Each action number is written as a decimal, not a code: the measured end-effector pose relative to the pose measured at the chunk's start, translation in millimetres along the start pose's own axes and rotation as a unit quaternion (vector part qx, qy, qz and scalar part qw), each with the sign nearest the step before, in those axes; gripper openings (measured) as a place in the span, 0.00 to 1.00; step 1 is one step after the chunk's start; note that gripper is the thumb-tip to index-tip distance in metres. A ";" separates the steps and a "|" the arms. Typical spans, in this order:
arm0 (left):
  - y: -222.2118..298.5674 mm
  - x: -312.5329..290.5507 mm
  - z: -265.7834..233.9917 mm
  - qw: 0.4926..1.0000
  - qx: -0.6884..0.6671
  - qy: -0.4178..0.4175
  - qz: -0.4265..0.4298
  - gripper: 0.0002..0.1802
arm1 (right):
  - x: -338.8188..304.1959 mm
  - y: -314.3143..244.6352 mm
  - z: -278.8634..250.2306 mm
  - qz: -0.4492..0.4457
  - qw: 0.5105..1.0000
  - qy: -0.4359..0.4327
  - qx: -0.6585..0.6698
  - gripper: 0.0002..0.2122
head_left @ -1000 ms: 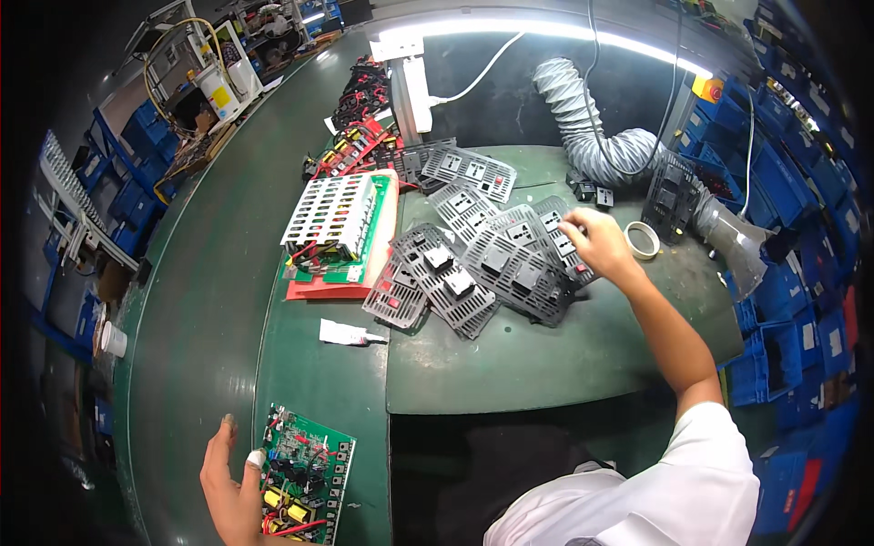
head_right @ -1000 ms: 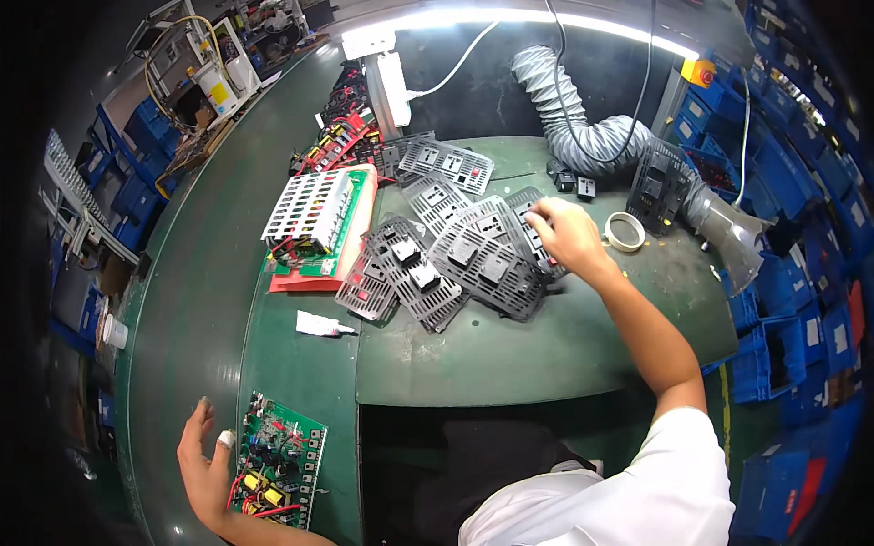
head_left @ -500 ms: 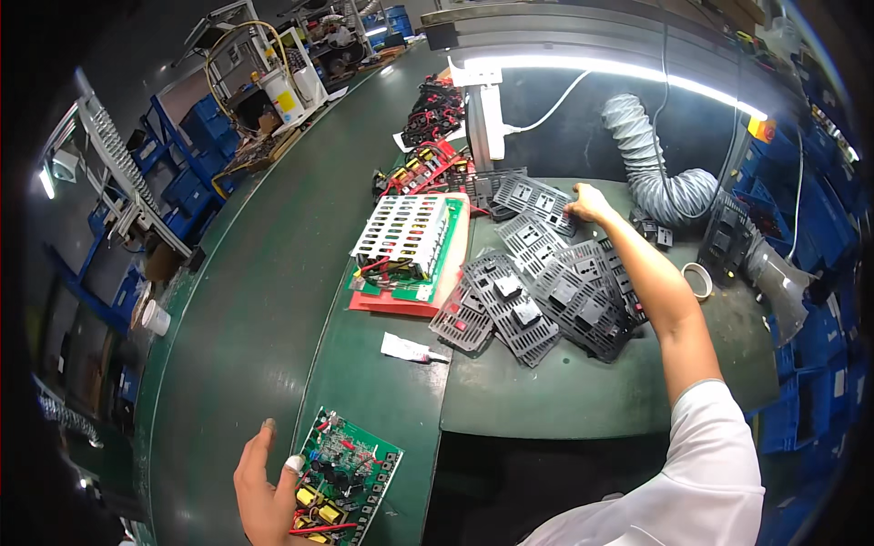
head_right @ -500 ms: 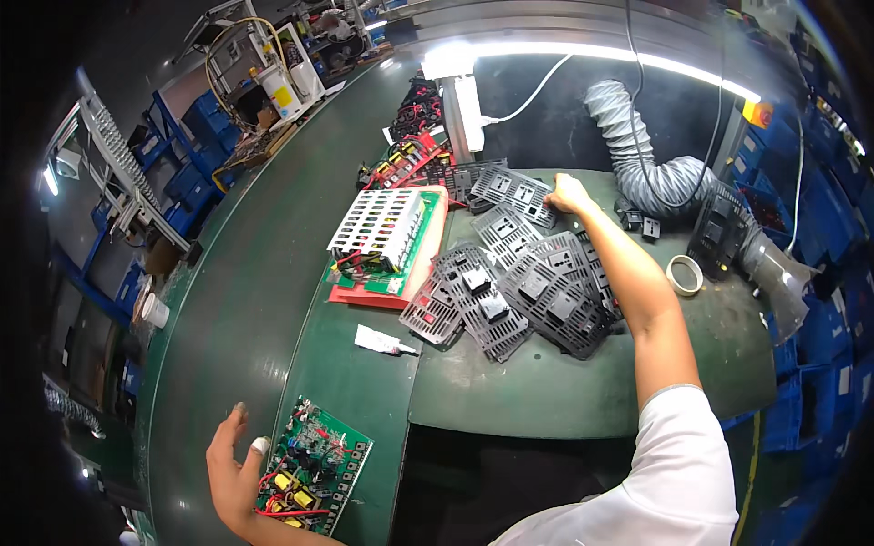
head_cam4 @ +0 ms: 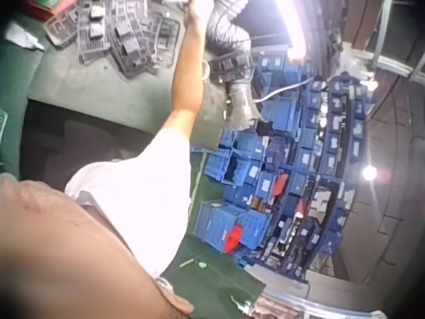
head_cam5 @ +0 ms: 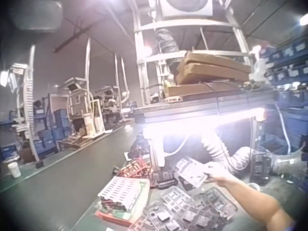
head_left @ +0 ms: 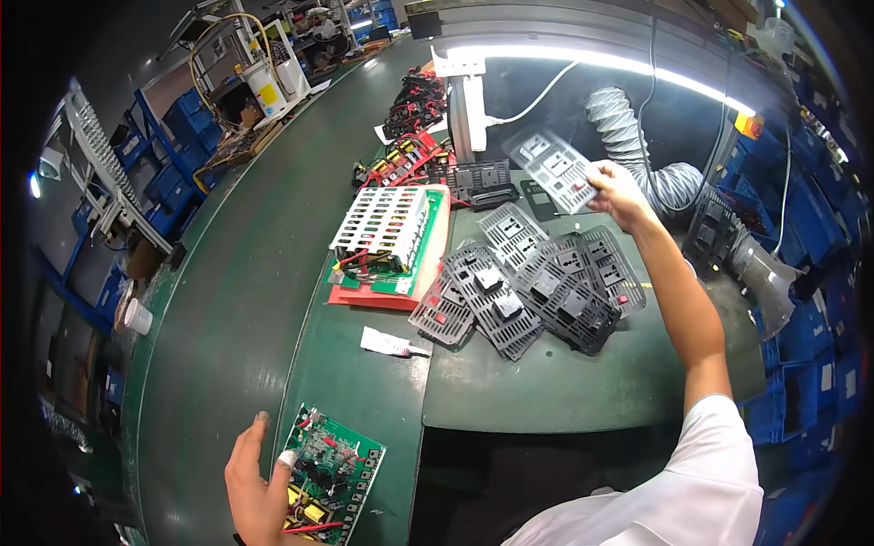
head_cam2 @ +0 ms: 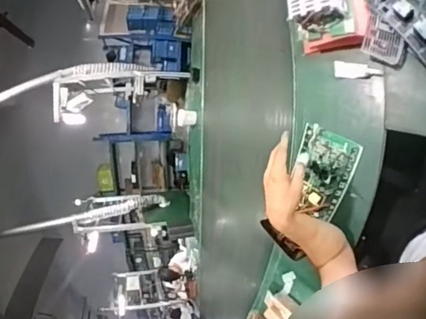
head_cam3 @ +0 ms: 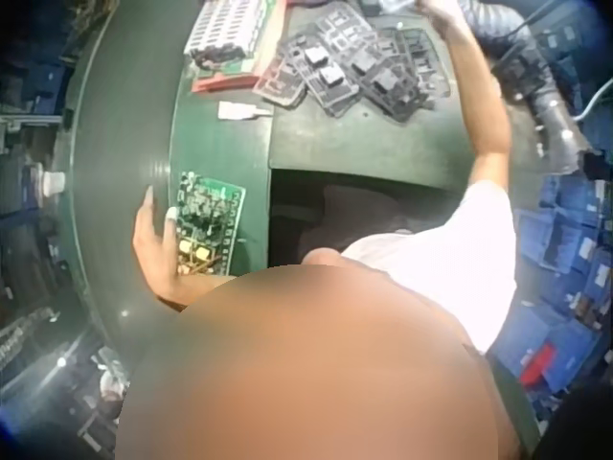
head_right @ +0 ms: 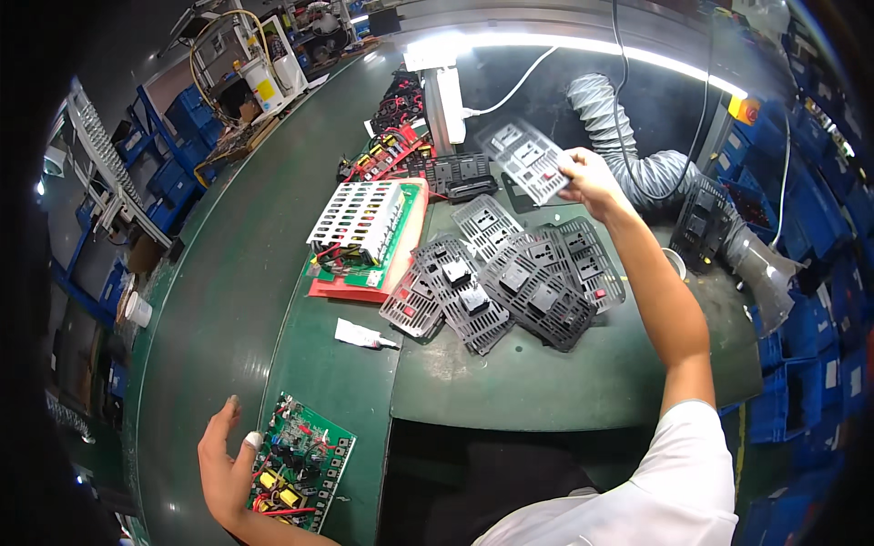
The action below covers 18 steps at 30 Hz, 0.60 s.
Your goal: Assembling and inspecting electronic circuit boards on a factory production line.
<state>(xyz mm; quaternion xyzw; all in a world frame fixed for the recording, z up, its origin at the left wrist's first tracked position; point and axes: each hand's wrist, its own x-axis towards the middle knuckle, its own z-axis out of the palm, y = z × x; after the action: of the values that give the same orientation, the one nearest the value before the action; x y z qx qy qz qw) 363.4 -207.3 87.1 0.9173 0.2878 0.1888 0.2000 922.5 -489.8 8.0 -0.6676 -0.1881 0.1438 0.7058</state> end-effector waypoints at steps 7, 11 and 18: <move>-1.6 2.9 5.1 1.000 0.004 -0.015 0.007 0.30 | -66.8 10.4 23.3 0.118 0.983 -0.142 0.008 0.10; 1.5 7.3 8.2 1.000 -0.001 -0.010 0.004 0.30 | -39.8 13.4 22.0 -0.026 0.939 -0.135 -0.314 0.10; -2.1 7.7 8.1 1.000 0.016 -0.009 -0.011 0.30 | 106.4 48.5 80.0 -0.158 0.906 -0.059 -0.388 0.21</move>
<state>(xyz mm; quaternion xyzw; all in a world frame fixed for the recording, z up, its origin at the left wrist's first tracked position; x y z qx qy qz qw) 372.0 -203.1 81.0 0.9188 0.2994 0.1738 0.1896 982.7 -367.1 -29.5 -0.8404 -0.3735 -0.0149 0.3925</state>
